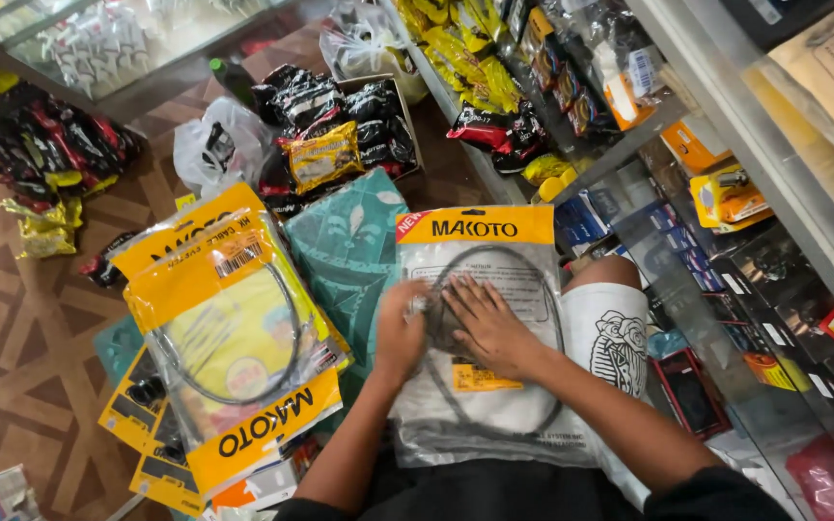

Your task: The person is wiping down plastic-wrapped motorcycle cables with a cloth.

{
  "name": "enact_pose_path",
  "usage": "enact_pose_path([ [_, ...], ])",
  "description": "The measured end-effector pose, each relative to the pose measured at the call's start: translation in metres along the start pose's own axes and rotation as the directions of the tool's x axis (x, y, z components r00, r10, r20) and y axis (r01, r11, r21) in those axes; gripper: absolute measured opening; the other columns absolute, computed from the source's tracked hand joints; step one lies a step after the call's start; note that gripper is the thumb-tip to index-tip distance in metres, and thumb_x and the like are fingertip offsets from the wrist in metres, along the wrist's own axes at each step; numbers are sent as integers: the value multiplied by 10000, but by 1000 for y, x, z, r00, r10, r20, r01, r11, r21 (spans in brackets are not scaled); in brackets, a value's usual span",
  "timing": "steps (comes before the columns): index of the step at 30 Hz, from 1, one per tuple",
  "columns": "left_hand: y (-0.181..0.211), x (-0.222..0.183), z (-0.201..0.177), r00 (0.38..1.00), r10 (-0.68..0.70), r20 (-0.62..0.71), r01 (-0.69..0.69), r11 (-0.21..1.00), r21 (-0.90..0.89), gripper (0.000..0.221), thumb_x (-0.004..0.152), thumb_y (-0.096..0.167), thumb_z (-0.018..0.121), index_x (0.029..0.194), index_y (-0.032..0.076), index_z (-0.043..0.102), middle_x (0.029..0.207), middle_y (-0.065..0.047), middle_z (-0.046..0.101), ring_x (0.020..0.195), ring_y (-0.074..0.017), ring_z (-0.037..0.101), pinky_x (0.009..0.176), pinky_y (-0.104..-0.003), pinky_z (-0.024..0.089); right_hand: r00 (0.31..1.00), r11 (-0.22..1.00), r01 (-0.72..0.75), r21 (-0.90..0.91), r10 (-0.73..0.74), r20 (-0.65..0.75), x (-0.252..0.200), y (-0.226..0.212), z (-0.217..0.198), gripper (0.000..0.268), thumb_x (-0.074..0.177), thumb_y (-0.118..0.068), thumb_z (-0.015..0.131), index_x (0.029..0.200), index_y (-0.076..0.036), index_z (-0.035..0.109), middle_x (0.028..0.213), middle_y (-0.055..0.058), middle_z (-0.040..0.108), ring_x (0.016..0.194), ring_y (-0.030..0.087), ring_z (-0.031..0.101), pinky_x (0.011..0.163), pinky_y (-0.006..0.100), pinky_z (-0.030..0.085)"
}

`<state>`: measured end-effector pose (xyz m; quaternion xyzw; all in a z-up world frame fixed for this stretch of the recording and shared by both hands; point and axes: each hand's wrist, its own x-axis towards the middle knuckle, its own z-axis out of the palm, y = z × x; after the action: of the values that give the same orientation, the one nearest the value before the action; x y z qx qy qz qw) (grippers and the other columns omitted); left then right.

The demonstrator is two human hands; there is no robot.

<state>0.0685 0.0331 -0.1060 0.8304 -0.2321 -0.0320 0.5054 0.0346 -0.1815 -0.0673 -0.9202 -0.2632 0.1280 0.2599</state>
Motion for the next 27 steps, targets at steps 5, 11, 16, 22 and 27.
enact_pose_path([
  [5, -69, 25, 10, 873, -349, -340, 306, 936, -174, 520, 820, -9, 675, 1324, -46, 548, 1254, -230, 585, 1198, -362, 539, 1011, -415, 414, 1000, 983, 17, -185, -12, 29, 18, 14, -1, 637, 1071, -374, 307, 1621, -74, 191, 1713, 163, 102, 1578, 335, 30, 1240, 517, 11],
  [11, -54, 43, 20, 816, -508, 274, 404, 165, -900, 585, 789, -84, 574, 1367, 0, 598, 1176, -92, 707, 982, -160, 695, 856, -272, 564, 854, 897, -431, 95, 440, -277, 54, 126, 71, 667, 1084, -415, 291, 1616, -19, 214, 1696, 204, 152, 1577, 369, 92, 1254, 504, 43],
  [16, -120, 21, 70, 904, -307, 297, 286, -82, -955, 736, 811, -7, 596, 1540, 64, 520, 1117, -90, 667, 843, -150, 640, 737, -278, 517, 645, 727, -629, 276, 686, -335, 103, 143, 81, 704, 1080, -554, 270, 1580, -62, 333, 1686, 183, 292, 1579, 362, 217, 1307, 478, 134],
  [22, -179, -1, 102, 921, -346, 181, 124, -182, -975, 748, 783, 217, 500, 1463, -84, 418, 1339, -155, 655, 1180, -233, 671, 995, -300, 525, 895, 962, -255, -94, 198, -400, 82, -5, -38, 852, 1022, -615, 389, 1565, 31, 273, 1627, 242, 270, 1519, 402, 223, 1221, 514, 125],
  [27, -68, 52, 49, 964, -260, 56, -25, -298, -954, 723, 1016, 508, 479, 1488, -28, 364, 1476, -181, 522, 1344, -315, 533, 1153, -428, 457, 860, 993, -77, -89, 21, -510, 63, -38, -54, 699, 1058, -444, 467, 1588, -11, 324, 1661, 199, 312, 1557, 395, 271, 1288, 521, 155],
])
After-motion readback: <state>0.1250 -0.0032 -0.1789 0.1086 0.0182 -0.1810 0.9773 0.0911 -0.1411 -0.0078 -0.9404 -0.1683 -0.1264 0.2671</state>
